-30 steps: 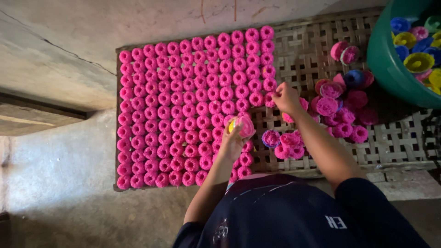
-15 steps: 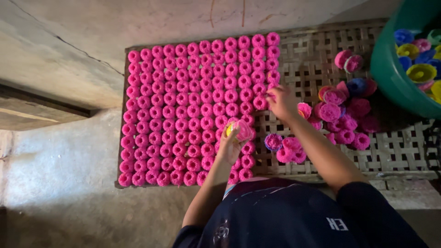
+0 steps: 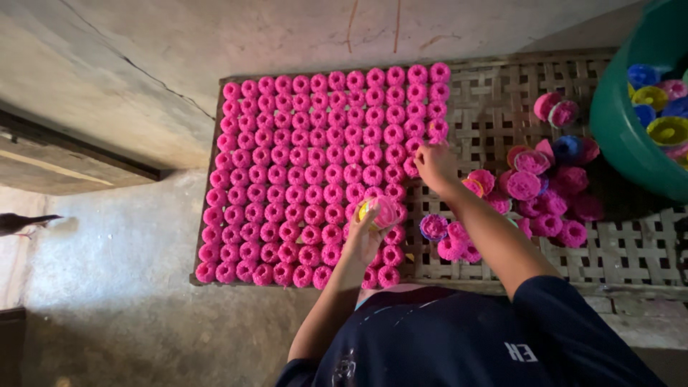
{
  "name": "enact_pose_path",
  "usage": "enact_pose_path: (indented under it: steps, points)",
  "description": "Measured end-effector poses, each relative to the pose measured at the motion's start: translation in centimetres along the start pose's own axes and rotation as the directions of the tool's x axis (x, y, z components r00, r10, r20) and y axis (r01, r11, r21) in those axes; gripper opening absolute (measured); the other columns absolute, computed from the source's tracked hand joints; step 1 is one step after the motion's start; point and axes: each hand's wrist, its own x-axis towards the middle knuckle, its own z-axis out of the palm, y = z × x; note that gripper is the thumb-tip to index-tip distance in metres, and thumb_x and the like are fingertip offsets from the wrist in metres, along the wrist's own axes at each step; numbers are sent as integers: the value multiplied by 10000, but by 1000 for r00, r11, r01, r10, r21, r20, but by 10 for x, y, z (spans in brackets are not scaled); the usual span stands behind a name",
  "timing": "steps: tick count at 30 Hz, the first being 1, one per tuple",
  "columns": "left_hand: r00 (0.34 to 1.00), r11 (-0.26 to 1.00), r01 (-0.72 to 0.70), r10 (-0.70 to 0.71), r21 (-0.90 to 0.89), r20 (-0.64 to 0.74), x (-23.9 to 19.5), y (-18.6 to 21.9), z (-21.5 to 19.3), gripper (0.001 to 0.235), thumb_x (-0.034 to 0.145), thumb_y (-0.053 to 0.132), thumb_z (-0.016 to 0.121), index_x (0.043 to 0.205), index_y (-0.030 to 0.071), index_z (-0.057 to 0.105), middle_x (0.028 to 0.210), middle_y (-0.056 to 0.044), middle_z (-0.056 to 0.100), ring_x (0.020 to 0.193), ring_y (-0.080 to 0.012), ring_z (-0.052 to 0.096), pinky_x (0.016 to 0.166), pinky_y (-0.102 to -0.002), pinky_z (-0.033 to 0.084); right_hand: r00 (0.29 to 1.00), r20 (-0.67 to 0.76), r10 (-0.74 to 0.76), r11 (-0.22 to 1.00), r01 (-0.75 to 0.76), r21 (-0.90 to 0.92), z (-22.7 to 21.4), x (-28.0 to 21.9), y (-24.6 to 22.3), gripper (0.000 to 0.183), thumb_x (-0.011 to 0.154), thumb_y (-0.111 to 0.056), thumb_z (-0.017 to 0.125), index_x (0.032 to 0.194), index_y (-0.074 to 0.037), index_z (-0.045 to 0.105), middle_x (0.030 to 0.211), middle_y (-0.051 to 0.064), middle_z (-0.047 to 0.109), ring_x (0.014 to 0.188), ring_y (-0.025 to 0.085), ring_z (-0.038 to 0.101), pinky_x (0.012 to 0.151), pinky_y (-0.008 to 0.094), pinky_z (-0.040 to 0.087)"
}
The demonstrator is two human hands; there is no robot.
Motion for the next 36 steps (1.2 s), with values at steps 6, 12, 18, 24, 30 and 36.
enact_pose_path:
  steps: [6,12,18,24,30,36]
  points:
    - [998,998,34,-37,51,57,3,-5,28,491,948,275,732,1359,121,511,1291,-109,628,1157,-271,679,995,-509,592,897,432,-99,854,-146,500,-83,-23,-50,355,886,-270,773,1201,-238,615,1134,-9,674,956,221,702,912,422,593]
    - [872,945,321,-322,66,370,-13,-32,109,821,912,669,600,1535,214,319,1346,-112,568,1104,-305,647,805,-475,596,944,209,-255,618,-8,786,-172,-92,-49,664,786,-182,876,1334,-116,507,1343,122,561,1227,270,591,1003,407,530]
    - [886,198,-444,-47,874,461,5,-54,97,749,876,434,752,1507,117,503,1443,-165,557,1330,-337,611,1109,-498,539,920,-334,204,972,-148,185,-324,-98,135,931,912,-224,970,1576,-22,349,1421,184,570,1292,341,597,1142,458,497]
    - [821,-419,-544,-84,727,565,35,-106,45,894,736,276,900,1435,-24,430,1339,-243,544,1315,-398,457,1192,-610,262,791,-332,514,857,-489,162,-360,-111,191,583,1009,-407,789,1403,-67,525,1373,169,616,1274,345,629,1061,437,518]
    - [932,46,-307,214,950,291,-10,-87,102,685,707,184,873,1303,53,561,1231,-174,650,1201,-321,639,1034,-430,519,983,-92,-158,892,182,414,-265,-131,64,341,915,-171,798,1190,-10,679,1239,144,669,1149,311,653,971,403,537]
    - [767,13,-610,259,792,586,-79,-56,162,771,717,74,844,1425,52,539,1366,-172,629,1299,-312,618,1089,-408,503,940,66,-335,750,223,622,-238,-141,-9,278,933,-56,735,1209,-39,708,1217,138,673,1138,293,686,939,381,567]
